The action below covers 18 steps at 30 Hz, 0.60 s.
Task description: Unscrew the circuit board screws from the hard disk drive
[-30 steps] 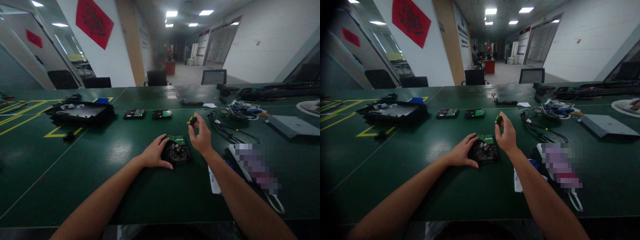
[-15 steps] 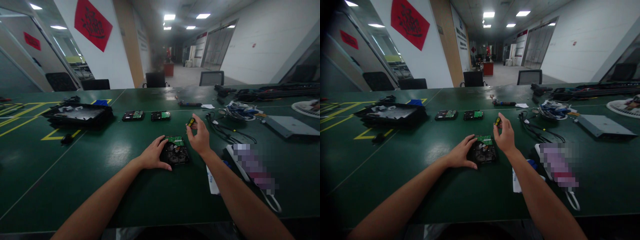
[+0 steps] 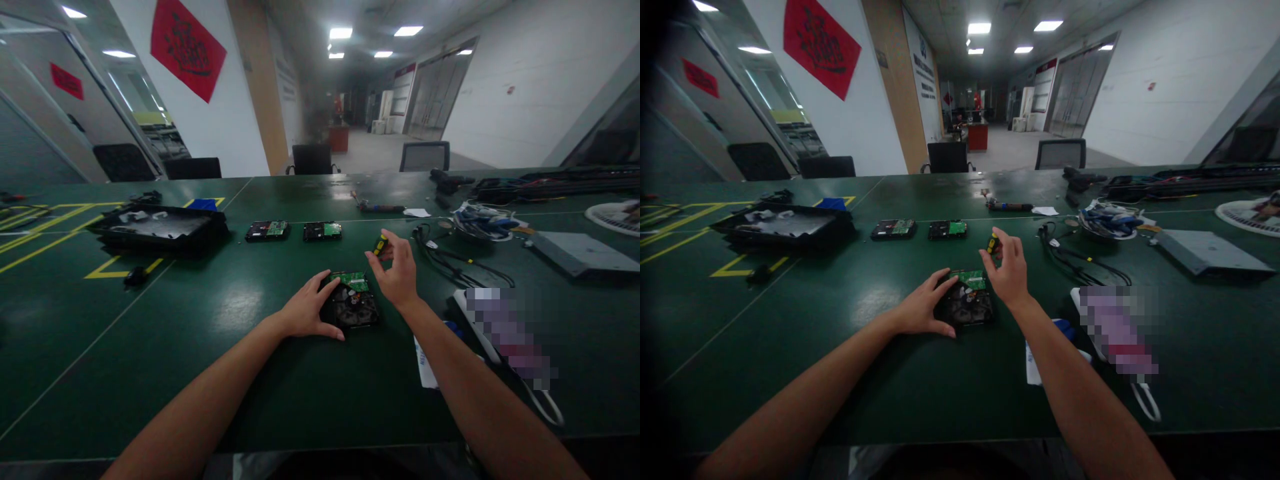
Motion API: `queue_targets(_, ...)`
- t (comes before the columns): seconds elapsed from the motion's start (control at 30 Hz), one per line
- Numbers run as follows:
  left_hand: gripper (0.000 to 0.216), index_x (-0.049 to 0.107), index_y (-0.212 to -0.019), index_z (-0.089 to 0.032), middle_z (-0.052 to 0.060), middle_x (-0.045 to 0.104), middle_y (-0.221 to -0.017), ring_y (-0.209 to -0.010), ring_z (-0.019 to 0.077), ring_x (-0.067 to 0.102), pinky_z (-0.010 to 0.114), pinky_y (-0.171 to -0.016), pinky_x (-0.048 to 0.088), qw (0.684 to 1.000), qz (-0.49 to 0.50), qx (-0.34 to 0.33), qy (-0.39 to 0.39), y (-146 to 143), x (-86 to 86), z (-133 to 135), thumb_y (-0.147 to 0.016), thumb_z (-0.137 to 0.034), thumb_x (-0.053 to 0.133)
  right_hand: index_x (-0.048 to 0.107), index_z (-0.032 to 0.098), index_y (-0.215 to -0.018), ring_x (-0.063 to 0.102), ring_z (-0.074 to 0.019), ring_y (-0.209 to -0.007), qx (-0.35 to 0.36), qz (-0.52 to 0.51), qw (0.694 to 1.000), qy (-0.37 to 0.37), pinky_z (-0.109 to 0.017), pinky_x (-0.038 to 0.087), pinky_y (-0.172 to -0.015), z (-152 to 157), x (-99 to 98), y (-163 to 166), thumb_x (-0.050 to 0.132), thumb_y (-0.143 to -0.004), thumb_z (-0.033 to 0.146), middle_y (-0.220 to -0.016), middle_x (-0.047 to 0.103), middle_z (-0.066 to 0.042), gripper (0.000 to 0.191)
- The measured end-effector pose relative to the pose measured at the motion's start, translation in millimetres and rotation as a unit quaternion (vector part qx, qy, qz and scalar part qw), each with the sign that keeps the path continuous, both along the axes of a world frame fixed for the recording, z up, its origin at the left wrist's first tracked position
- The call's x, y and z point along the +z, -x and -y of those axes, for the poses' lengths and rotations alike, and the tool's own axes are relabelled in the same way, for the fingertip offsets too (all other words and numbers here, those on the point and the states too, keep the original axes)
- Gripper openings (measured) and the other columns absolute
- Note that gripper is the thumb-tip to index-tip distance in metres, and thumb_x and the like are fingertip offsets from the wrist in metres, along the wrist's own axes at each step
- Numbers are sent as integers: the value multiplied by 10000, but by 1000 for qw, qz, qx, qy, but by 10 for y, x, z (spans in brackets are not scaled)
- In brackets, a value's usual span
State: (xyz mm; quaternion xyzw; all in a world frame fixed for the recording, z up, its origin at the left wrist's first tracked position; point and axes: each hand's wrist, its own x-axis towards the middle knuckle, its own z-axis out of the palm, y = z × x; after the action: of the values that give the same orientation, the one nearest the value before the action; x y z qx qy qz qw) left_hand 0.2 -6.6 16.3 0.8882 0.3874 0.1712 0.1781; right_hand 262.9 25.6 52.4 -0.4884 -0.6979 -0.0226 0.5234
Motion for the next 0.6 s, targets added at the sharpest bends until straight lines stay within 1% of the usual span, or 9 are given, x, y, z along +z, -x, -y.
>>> queue_targets(0.07,1323,215,-1638,-287,170,125,-1700,-1530,469,214,621,-1217,289,1000,1,-1,-1,-1,1,2,-584,-846,788,426,263,-1476,660,-225,-880,3,1,1000,3,-475,622,-879,2,0,3,628,-934,332,-1240,616,-116,582)
queue_targets(0.17,1327,210,-1640,-272,173,125,-1699,-1536,463,199,611,-1226,280,1000,-1,-4,-6,1,-4,0,-590,-854,777,353,248,-1531,683,-232,-931,24,-5,1000,10,-467,610,-922,8,-13,7,578,-956,295,-1302,606,-132,619)
queue_targets(0.23,1329,207,-1640,-264,174,120,-1699,-1538,458,198,602,-1228,280,1000,-5,-5,-9,3,-8,-3,-594,-860,768,333,243,-1543,687,-232,-925,25,-9,1000,9,-460,616,-912,4,-24,7,576,-956,290,-1289,606,-134,637)
queue_targets(0.33,1327,209,-1639,-270,172,113,-1701,-1537,460,200,608,-1225,285,1000,-5,-3,-8,3,-5,-6,-592,-862,768,347,253,-1532,669,-228,-868,4,-5,1000,9,-471,629,-871,-7,-29,3,612,-935,321,-1211,605,-121,656)
queue_targets(0.43,1333,208,-1641,-268,175,115,-1700,-1535,464,206,613,-1224,285,1000,-7,-3,-5,1,10,-4,-588,-864,768,365,257,-1517,647,-225,-842,-4,2,1000,2,-483,628,-861,1,-5,-7,625,-926,336,-1157,597,-108,651)
queue_targets(0.5,1334,201,-1643,-265,175,106,-1703,-1537,461,202,607,-1224,289,1000,-12,-2,-2,0,20,0,-593,-868,760,369,259,-1513,646,-229,-850,-10,-5,1000,-17,-487,621,-867,19,29,-23,622,-924,324,-1166,594,-112,644)
queue_targets(0.6,1327,191,-1645,-283,166,75,-1712,-1542,468,179,617,-1218,293,1000,-15,3,7,3,25,5,-597,-868,758,375,268,-1507,651,-252,-904,-33,-23,998,-40,-497,606,-872,30,93,-82,618,-905,288,-1251,584,-134,649)
